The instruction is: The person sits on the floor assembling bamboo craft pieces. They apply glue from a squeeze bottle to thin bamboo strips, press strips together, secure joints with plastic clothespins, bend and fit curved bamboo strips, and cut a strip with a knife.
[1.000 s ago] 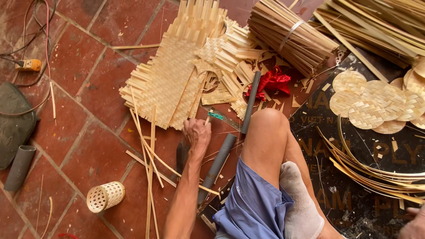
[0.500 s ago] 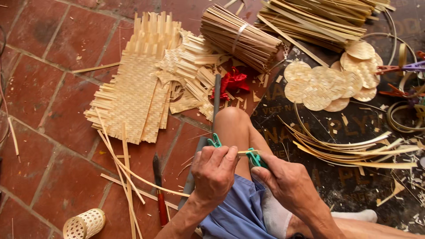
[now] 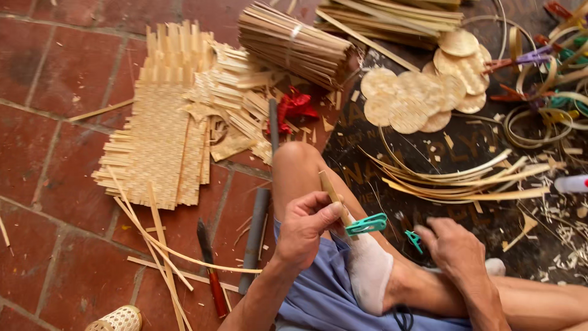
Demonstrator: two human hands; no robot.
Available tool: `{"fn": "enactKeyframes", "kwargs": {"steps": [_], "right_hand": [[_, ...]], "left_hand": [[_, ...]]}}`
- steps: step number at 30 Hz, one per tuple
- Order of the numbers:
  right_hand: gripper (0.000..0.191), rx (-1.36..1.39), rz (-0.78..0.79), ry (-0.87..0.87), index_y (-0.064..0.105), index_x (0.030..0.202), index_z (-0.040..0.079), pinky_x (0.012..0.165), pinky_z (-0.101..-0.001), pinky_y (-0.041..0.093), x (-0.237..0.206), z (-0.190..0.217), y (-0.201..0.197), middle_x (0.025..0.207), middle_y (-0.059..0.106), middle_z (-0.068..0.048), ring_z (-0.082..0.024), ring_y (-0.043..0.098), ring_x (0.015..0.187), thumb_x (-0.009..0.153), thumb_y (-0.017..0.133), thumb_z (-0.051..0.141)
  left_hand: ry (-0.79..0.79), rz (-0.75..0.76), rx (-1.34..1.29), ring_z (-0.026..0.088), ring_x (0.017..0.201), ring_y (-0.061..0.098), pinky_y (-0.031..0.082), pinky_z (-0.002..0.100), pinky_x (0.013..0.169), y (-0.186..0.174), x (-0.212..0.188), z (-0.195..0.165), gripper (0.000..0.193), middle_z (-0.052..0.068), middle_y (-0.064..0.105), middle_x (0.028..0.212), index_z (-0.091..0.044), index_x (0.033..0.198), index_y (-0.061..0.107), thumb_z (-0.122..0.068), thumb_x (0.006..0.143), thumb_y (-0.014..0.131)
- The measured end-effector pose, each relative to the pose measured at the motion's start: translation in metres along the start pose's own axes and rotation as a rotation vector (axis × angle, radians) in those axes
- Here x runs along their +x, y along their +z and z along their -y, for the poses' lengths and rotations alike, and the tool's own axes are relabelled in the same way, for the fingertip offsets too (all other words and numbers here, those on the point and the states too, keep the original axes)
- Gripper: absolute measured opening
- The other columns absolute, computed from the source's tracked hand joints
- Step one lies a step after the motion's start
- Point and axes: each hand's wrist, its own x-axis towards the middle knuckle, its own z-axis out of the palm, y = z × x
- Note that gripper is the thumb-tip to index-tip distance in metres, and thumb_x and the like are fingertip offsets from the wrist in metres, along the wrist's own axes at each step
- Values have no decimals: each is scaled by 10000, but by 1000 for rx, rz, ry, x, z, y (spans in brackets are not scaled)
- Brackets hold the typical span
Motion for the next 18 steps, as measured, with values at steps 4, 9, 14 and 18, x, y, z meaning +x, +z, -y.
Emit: {"fn": "enactKeyframes", "kwargs": {"steps": [4, 9, 14, 18], "right_hand": [[546, 1250, 257, -181, 656, 1325, 67, 747, -314, 607, -16, 20, -24, 1102, 766, -108, -155, 748, 940, 947, 646, 460], [344, 877, 50, -183, 737, 1196, 2, 658, -242, 579, -39, 55, -34, 948, 834, -55, -87, 720, 754, 891, 721, 159], [331, 684, -4, -25, 712, 1218, 31, 668, -272, 567, -27, 43, -29, 946, 785, -86, -123, 685, 736, 924, 736, 181], [375, 125, -243, -248, 709, 1129, 67, 714, -343, 559, -20, 44, -27, 977, 747, -155, -254, 702, 823, 802, 796, 229]], "left_hand": [[-19, 9, 90, 118, 742, 671, 553, 263, 690, 7, 0, 34, 171, 65, 722, 880, 41, 1086, 719, -79, 963, 723], [48, -28, 101, 91, 800, 642, 530, 240, 726, 11, 3, 55, 185, 47, 716, 925, 37, 1118, 718, -75, 971, 722], [29, 56, -354, 143, 756, 652, 512, 257, 662, -7, 4, 40, 192, 80, 728, 914, -8, 1087, 700, -133, 943, 717], [41, 156, -285, 105, 780, 622, 503, 252, 706, -9, 3, 47, 148, 52, 715, 925, 10, 1069, 722, -97, 968, 734]]}}
